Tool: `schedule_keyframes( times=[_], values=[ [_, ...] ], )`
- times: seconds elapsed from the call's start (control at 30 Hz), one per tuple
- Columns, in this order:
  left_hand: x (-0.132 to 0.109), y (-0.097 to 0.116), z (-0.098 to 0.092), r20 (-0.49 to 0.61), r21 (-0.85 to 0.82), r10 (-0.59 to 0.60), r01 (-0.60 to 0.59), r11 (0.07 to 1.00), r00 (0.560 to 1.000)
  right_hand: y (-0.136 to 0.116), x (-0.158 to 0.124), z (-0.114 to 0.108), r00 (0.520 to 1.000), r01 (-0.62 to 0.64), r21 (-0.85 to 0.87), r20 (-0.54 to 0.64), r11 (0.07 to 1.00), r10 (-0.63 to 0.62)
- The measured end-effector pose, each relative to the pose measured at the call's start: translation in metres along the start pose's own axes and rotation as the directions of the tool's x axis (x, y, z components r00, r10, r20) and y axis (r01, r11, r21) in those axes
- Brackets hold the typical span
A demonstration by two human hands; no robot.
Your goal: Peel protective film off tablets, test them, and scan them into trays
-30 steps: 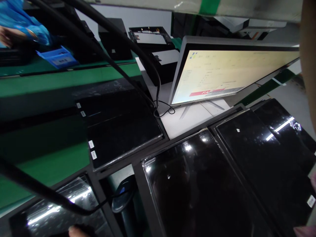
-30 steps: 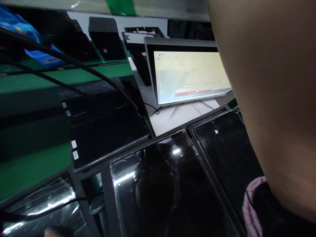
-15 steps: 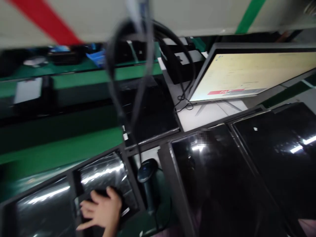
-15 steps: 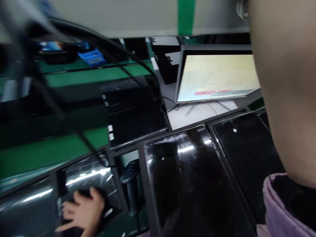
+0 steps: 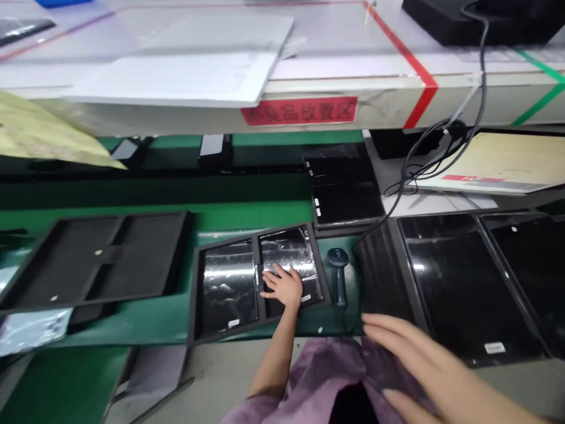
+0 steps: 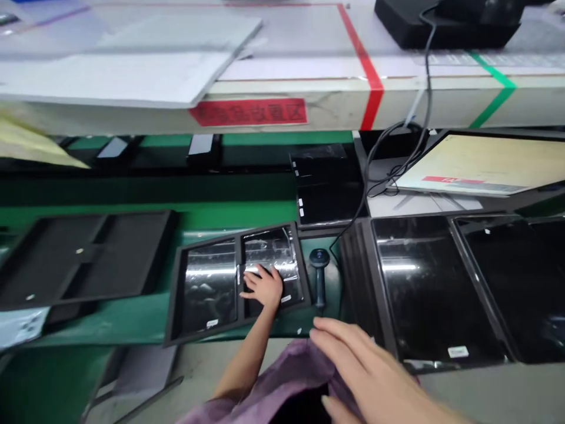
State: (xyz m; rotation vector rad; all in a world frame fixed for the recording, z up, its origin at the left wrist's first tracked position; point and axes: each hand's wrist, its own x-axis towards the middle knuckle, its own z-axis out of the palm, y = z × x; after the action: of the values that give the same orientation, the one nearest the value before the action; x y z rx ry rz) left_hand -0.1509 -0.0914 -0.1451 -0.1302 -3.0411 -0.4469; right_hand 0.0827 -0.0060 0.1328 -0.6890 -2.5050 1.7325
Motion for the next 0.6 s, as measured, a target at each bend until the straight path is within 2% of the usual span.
schedule_keyframes(
  times=[0.03, 0.07, 0.1, 0.13, 0.17, 0.23, 0.3, 0.37, 0.43, 0.5, 0.6],
  values=[
    [0.003, -0.009, -0.003, 0.028, -0.009, 0.029, -0.029, 1.0, 0.999, 0.009, 0.011, 0.025, 0.997, -0.078, 0.005, -0.025, 0.997, 0.078],
    [0.007, -0.02, -0.007, 0.062, -0.024, 0.069, -0.068, 0.997, 0.996, 0.021, 0.024, 0.05, 0.978, -0.179, 0.013, -0.103, 0.984, 0.18],
    [0.012, -0.033, -0.011, 0.1, -0.047, 0.119, -0.115, 0.992, 0.988, 0.037, 0.041, 0.074, 0.926, -0.287, 0.045, -0.242, 0.957, 0.29],
    [0.017, -0.048, -0.017, 0.137, -0.075, 0.172, -0.163, 0.984, 0.976, 0.055, 0.06, 0.093, 0.835, -0.394, 0.069, -0.389, 0.917, 0.388],
    [0.022, -0.065, -0.023, 0.165, -0.106, 0.219, -0.203, 0.973, 0.962, 0.073, 0.081, 0.108, 0.775, -0.456, 0.071, -0.458, 0.887, 0.435],
    [0.03, -0.1, -0.036, 0.178, -0.146, 0.253, -0.229, 0.962, 0.951, 0.107, 0.125, 0.119, 0.703, -0.525, 0.076, -0.522, 0.848, 0.482],
    [0.036, -0.134, -0.048, 0.134, -0.139, 0.184, -0.165, 0.976, 0.974, 0.129, 0.16, 0.114, 0.664, -0.57, 0.089, -0.535, 0.817, 0.521],
    [0.041, -0.166, -0.059, 0.054, -0.103, 0.036, -0.03, 0.994, 0.998, 0.139, 0.176, 0.103, 0.664, -0.577, 0.083, -0.533, 0.813, 0.525],
    [0.048, -0.192, -0.065, -0.02, -0.073, -0.126, 0.124, 0.99, 0.992, 0.139, 0.168, 0.096, 0.692, -0.545, 0.063, -0.53, 0.836, 0.491],
    [0.059, -0.214, -0.067, -0.048, -0.056, -0.251, 0.249, 0.967, 0.967, 0.133, 0.142, 0.098, 0.739, -0.487, 0.042, -0.512, 0.872, 0.437],
    [0.075, -0.233, -0.062, -0.014, -0.036, -0.359, 0.359, 0.933, 0.933, 0.122, 0.094, 0.111, 0.823, -0.41, 0.022, -0.422, 0.912, 0.38]
  ],
)
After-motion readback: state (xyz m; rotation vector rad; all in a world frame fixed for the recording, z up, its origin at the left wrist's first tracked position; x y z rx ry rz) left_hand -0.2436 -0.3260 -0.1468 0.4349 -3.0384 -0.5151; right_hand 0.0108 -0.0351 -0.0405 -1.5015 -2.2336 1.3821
